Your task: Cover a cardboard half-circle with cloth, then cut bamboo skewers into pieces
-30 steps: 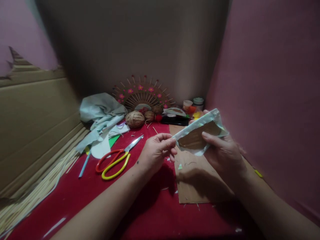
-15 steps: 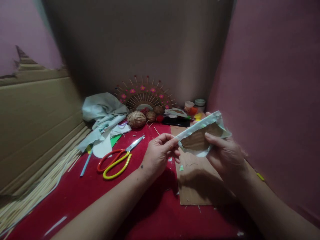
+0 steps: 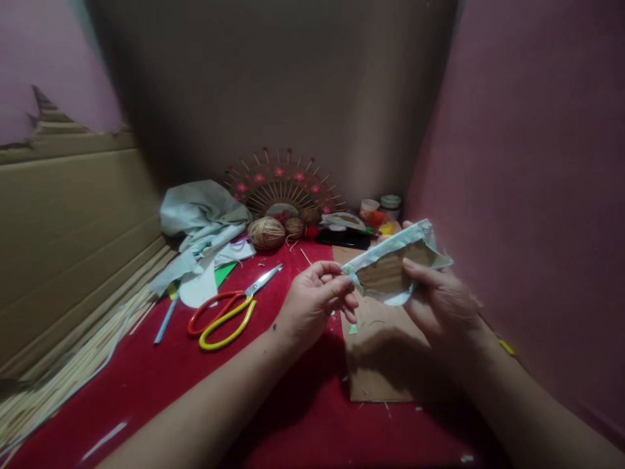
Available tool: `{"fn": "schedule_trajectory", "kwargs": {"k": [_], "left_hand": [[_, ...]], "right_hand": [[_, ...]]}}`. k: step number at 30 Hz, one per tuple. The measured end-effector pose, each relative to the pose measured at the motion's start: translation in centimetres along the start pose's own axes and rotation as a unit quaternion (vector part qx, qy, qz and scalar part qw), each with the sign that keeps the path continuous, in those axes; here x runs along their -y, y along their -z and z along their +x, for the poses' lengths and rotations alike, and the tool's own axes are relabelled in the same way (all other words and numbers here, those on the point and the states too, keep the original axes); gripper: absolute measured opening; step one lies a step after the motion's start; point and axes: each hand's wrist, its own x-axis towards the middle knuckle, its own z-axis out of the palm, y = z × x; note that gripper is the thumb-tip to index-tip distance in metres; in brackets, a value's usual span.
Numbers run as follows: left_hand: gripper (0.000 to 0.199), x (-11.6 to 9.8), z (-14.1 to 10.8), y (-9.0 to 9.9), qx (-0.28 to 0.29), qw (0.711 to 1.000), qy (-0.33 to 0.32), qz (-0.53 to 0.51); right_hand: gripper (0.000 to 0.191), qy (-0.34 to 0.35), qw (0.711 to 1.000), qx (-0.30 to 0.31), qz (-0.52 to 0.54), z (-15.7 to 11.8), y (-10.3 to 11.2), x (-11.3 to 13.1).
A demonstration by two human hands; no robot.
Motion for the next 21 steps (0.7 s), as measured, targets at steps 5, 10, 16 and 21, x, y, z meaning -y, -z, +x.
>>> {"fn": "schedule_trajectory", "kwargs": {"k": [5,10,16,21], "left_hand": [[0.028,0.1,-0.3,0.5,0.022,0.998,0.039,0.036],[0.027,0.2,-0.7,-0.3,0.017,0.985,0.092,0.143],[0.024,0.5,-0.8,-1.2,0.004,0.974,0.083,0.209],[0.017,0.3,-0.7,-1.1,0.003,0.971,0.131,0.198]], "right_hand": [[0.046,0.003,1.0,-0.012,0.012,0.1,0.0,-0.1],[0.045,0.053,0.998,0.003,-0.03,-0.1,-0.3,-0.2],[0.046,0.048,0.999,-0.007,-0.017,-0.7,-0.9,-0.5],[0.046,0.059,0.998,0.006,-0.025,-1.1,-0.6,-0.7]]}}
